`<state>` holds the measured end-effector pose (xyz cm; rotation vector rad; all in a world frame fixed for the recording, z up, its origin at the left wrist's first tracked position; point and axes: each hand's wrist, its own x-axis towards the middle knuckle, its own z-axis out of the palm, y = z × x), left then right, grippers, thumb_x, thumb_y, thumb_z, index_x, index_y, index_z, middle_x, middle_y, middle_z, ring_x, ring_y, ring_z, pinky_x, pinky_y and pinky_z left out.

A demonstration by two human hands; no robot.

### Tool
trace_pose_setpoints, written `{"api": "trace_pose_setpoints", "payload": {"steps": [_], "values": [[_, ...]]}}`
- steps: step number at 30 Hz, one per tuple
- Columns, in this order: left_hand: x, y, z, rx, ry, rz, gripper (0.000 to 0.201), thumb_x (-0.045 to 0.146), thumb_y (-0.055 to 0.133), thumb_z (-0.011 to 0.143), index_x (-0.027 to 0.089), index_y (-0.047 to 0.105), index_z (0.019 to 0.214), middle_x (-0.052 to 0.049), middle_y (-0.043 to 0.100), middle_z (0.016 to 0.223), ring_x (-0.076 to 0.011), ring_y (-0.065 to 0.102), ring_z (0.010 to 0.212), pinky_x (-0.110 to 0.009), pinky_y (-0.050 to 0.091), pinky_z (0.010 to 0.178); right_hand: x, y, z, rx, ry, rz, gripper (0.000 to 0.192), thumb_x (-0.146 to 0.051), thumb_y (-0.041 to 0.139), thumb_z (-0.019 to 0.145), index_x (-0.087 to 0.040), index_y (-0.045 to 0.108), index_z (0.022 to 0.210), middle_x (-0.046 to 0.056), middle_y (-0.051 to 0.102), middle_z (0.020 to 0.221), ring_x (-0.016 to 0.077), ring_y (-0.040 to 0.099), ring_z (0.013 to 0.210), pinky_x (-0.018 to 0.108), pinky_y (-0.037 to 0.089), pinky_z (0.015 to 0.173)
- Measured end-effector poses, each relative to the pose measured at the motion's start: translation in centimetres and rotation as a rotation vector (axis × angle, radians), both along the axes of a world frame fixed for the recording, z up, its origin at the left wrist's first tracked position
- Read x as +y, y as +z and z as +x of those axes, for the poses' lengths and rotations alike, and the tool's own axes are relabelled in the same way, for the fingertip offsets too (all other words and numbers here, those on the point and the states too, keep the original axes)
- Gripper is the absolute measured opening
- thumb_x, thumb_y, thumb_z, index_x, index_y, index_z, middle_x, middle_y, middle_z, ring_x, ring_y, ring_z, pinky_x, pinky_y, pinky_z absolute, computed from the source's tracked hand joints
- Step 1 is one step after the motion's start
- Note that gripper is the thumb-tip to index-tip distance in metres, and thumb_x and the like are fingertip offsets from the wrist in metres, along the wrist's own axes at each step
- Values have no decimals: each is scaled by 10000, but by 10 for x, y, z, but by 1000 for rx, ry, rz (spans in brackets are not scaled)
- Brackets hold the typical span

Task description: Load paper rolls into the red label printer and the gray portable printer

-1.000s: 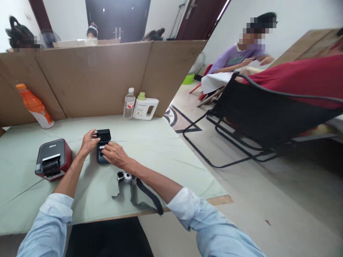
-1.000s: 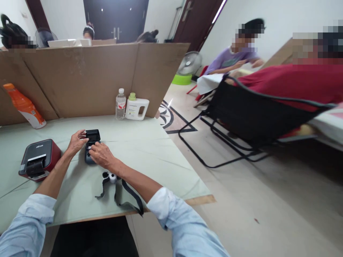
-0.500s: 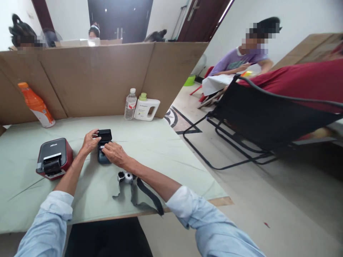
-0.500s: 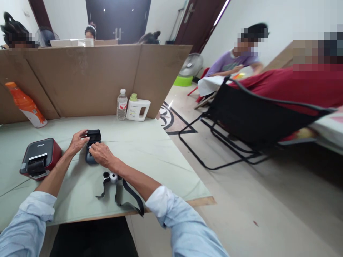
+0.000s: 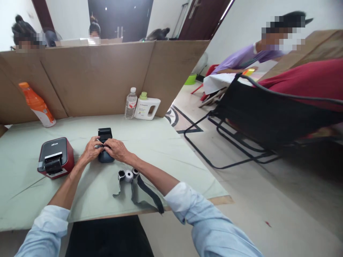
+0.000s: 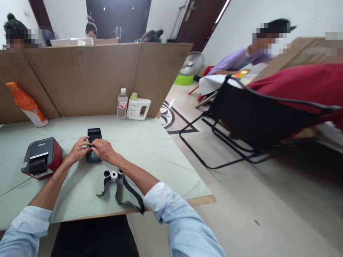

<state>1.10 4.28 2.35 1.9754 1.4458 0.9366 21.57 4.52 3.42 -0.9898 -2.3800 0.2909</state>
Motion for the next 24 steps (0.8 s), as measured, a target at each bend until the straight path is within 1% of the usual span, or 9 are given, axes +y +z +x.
{"api": "trace_pose_setpoints", "payload": {"steps": [3, 5, 9, 13, 15, 17, 20, 22, 24], "values": [[4, -3, 4, -11, -7, -4, 180, 207, 690, 778, 204, 816, 907, -136, 550, 1417, -331, 541, 1362, -379, 628, 889, 2, -1, 2, 5, 30, -5, 157, -240, 694, 951, -176, 670, 1091, 72, 722, 1043, 209, 648, 986, 303, 466, 858], [4, -4, 3, -6, -6, -2, 180, 213, 689, 783, 207, 821, 905, -135, 552, 1422, -330, 535, 1371, -388, 624, 908, 3, -2, 3, 1, 40, -1, 168, -251, 712, 944, -173, 667, 1086, 73, 720, 1033, 208, 645, 974, 302, 462, 851], [0, -2, -3, -4, -38, 12, 150, 259, 703, 802, 212, 819, 885, -125, 563, 1439, -314, 562, 1338, -371, 632, 861, 5, -3, 0, -44, 23, 44, 66, -230, 648, 989, -179, 675, 1022, 80, 717, 1019, 205, 638, 959, 296, 444, 831], [-3, 0, -7, 16, -73, 5, 164, 349, 734, 827, 199, 800, 811, -131, 576, 1438, -306, 584, 1308, -374, 632, 855, 2, -3, -2, -106, 2, 98, 122, -198, 562, 1027, -172, 679, 1003, 90, 711, 1000, 203, 630, 939, 298, 435, 817], [-3, 1, -7, 22, -84, -3, 171, 349, 725, 840, 197, 801, 825, -136, 572, 1447, -308, 573, 1327, -392, 623, 899, 1, -3, -2, -125, 6, 120, 129, -212, 557, 1030, -169, 678, 1018, 98, 709, 1013, 210, 623, 947, 304, 435, 816], [-2, 0, -8, 24, -96, 0, 157, 328, 714, 846, 202, 807, 858, -133, 586, 1434, -301, 566, 1339, -415, 600, 972, 1, -2, -2, -122, 23, 123, 112, -236, 595, 1014, -170, 673, 1060, 101, 709, 1046, 217, 617, 965, 307, 436, 813], [0, 0, -8, 44, -118, 33, 143, 275, 688, 856, 217, 813, 895, -117, 633, 1375, -277, 582, 1319, -451, 521, 1110, 4, 0, -1, -112, 60, 102, 149, -251, 663, 975, -179, 665, 1106, 91, 708, 1076, 220, 615, 991, 305, 436, 815], [1, -1, -8, 64, -127, 52, 159, 240, 665, 859, 222, 813, 914, -114, 648, 1356, -271, 588, 1314, -463, 481, 1156, 6, 1, -1, -123, 68, 92, 119, -239, 654, 981, -186, 671, 1086, 80, 709, 1052, 214, 618, 985, 300, 431, 812], [1, -2, -8, 77, -125, 60, 169, 217, 649, 856, 218, 809, 910, -119, 648, 1357, -274, 589, 1316, -464, 473, 1164, 6, 2, -2, -148, 49, 95, 90, -230, 612, 1007, -185, 679, 1049, 78, 708, 1025, 209, 621, 965, 297, 423, 794]]}}
